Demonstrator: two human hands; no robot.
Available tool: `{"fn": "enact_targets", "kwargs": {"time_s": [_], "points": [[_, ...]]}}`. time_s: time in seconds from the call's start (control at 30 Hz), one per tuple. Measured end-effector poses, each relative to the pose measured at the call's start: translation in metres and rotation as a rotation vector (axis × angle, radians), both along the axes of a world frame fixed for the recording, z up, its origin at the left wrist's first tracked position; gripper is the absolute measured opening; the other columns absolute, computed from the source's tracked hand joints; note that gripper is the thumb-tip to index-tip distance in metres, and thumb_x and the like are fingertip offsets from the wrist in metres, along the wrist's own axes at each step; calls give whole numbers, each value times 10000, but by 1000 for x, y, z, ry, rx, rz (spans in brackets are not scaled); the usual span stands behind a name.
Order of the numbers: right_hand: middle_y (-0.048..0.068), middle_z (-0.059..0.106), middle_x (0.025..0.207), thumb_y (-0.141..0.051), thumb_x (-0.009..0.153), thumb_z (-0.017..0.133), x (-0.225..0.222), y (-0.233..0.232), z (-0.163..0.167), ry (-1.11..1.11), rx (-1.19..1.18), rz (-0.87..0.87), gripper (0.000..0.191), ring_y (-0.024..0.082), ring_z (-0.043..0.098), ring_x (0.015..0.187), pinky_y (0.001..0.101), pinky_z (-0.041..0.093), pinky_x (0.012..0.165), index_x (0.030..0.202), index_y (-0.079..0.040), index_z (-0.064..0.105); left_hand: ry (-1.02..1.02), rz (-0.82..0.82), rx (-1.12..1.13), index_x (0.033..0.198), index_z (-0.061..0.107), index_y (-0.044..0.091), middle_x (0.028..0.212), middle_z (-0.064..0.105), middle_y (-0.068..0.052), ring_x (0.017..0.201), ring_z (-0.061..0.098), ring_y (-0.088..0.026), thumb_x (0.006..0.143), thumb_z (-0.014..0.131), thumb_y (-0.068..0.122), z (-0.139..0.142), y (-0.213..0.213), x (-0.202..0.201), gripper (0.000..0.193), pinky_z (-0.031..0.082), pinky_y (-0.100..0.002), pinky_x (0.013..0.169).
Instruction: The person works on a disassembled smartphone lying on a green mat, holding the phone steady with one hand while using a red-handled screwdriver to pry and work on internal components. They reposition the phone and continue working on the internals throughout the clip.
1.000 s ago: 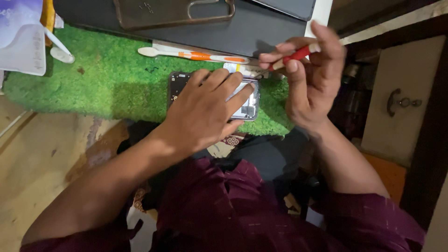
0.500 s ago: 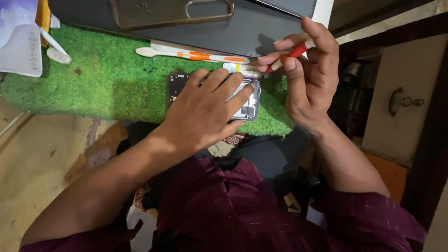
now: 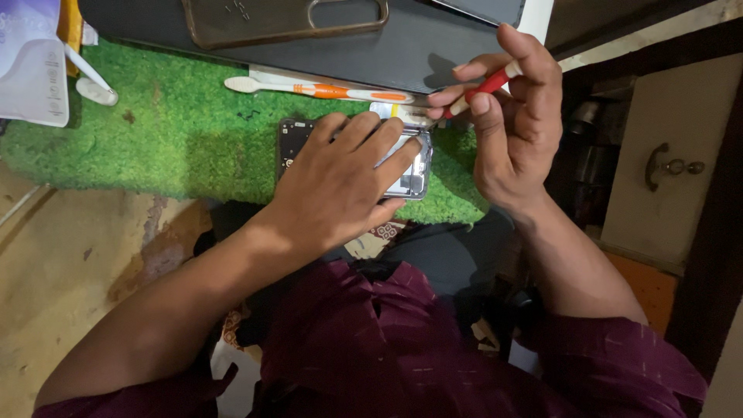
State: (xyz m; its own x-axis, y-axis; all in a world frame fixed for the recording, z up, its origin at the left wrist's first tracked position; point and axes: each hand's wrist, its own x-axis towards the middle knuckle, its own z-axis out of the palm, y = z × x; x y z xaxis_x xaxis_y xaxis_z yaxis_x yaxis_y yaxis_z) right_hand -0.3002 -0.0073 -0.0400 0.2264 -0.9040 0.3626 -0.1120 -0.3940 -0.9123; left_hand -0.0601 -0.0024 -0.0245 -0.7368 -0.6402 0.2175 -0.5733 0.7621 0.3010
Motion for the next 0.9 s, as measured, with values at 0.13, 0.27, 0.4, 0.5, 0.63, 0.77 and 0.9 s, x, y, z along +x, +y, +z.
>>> {"fn": "enact_targets", "kwargs": {"time_s": [0.13, 0.27, 0.4, 0.5, 0.63, 0.77, 0.9], "points": [[141, 530, 1335, -25, 1210, 445, -1, 1, -1, -11, 10, 4, 419, 245, 716, 1079, 382, 669, 952, 1580, -96, 261, -1, -1, -12, 1370, 630, 98, 1267, 561, -63, 1203, 499, -242, 776, 830, 483, 0, 0, 0, 735, 380, -431, 1033], [147, 524, 1340, -12, 1217, 437, -1, 3, -1, -1, 21, 0, 415, 248, 712, 1088, 382, 649, 953, 1579, -94, 252, -6, -2, -11, 1368, 629, 95, 1264, 562, -65, 1198, 499, -242, 775, 830, 480, 0, 0, 0, 735, 380, -430, 1028], [168, 556, 1294, 39, 1188, 458, 1, 1, -2, 62, -90, 15, 467, 242, 711, 1081, 378, 684, 948, 1597, -91, 271, -7, -8, 2, 1363, 625, 86, 1262, 565, -77, 1195, 504, -253, 780, 826, 470, -1, 0, 0, 727, 380, -439, 1023], [159, 624, 1213, 80, 1149, 582, 3, -4, 0, 148, -236, 19, 513, 191, 738, 1023, 327, 712, 898, 1588, -83, 373, -4, -21, 23, 1357, 618, 62, 1289, 569, -103, 1205, 508, -269, 785, 823, 476, -4, -2, -1, 735, 383, -450, 1027], [121, 674, 981, 8, 947, 816, 3, -5, 11, 503, -478, -111, 552, 195, 738, 894, 302, 620, 760, 1427, -2, 545, 72, -23, 19, 1344, 619, 53, 1324, 579, -140, 1247, 511, -302, 798, 831, 428, -7, -1, 2, 696, 380, -468, 1044], [161, 682, 1036, 64, 938, 820, 9, 0, 21, 540, -559, -113, 497, 232, 712, 918, 329, 613, 759, 1367, -41, 592, 161, -22, 55, 1316, 605, 18, 1328, 590, -155, 1269, 519, -322, 810, 835, 410, -9, -2, 5, 680, 376, -478, 1081], [146, 700, 1065, 123, 953, 727, 15, 2, 24, 441, -462, -39, 412, 202, 720, 929, 312, 628, 763, 1325, -12, 615, 214, -40, 41, 1285, 576, -14, 1330, 591, -180, 1266, 526, -342, 816, 847, 381, -9, -2, 9, 670, 377, -486, 1091]]}}
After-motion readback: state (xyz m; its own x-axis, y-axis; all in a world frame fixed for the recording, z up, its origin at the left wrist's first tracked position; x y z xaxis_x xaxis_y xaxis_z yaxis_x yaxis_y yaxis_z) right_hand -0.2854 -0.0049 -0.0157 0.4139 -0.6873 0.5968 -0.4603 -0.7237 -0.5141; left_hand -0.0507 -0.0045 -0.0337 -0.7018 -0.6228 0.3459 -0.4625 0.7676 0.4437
